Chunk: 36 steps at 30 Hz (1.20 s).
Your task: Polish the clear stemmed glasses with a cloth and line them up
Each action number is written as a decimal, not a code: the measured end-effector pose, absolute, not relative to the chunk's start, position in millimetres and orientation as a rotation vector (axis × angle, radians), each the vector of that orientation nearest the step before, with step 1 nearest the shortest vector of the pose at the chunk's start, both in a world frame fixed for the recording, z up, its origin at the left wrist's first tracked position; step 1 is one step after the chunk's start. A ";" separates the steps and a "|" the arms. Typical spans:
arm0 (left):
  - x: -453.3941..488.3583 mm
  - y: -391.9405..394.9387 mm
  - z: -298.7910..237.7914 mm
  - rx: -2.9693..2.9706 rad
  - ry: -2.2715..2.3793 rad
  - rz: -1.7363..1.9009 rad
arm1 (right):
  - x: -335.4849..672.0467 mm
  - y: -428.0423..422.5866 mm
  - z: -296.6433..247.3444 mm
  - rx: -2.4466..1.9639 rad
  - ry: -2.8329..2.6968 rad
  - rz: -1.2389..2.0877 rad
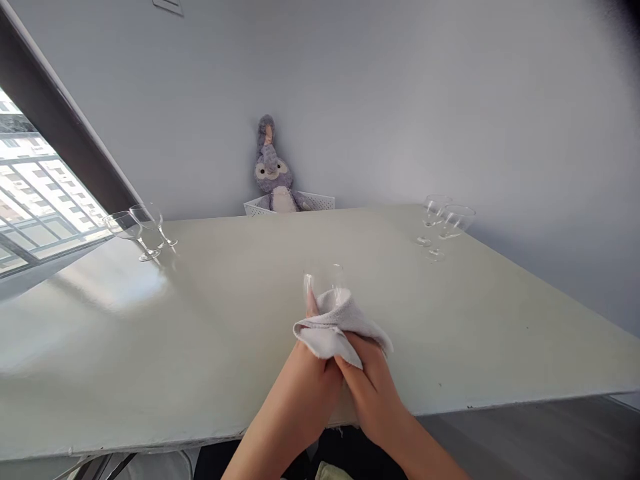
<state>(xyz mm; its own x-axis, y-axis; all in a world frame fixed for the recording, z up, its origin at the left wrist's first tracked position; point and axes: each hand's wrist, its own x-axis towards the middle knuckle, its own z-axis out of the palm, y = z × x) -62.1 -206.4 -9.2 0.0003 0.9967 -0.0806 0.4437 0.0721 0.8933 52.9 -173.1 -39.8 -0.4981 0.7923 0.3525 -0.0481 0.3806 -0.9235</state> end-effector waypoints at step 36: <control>-83.0 -168.3 20.8 1.149 0.871 1.605 | 109.7 -146.5 -27.5 -0.514 -1.654 1.783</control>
